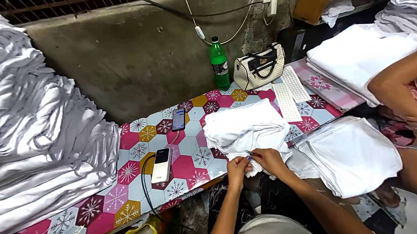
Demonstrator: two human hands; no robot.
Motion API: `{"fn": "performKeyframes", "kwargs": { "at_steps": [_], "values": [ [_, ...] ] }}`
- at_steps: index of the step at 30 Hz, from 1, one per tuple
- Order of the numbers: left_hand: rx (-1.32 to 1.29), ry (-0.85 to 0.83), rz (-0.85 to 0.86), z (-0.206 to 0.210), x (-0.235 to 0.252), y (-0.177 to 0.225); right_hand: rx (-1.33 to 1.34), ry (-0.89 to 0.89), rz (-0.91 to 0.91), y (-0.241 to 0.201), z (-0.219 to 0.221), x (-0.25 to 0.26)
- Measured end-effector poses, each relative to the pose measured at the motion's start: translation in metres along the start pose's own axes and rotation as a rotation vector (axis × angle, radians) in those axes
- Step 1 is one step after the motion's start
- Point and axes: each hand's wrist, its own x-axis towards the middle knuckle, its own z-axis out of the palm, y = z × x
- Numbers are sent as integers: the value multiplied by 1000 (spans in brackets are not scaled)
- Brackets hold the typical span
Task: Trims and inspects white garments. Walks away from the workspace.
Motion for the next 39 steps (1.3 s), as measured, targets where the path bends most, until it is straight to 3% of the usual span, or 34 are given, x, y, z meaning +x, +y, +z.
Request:
{"fn": "performKeyframes", "kwargs": {
  "at_steps": [5, 13, 20, 26, 29, 39],
  "values": [
    [92, -26, 65, -4, -6, -1, 448, 20, 112, 12, 2, 4],
    [285, -128, 44, -18, -16, 6, 692, 15, 198, 14, 5, 4],
    [177, -40, 87, -11, -5, 6, 641, -16, 157, 18, 4, 3],
    [119, -41, 30, -18, -14, 2, 492, -294, 125, 17, -30, -16],
    [100, -38, 30, -15, -17, 1, 361, -413, 134, 16, -27, -13],
    [173, -66, 24, -19, -17, -9, 285, -382, 121, 15, -5, 1]
  ]
}}
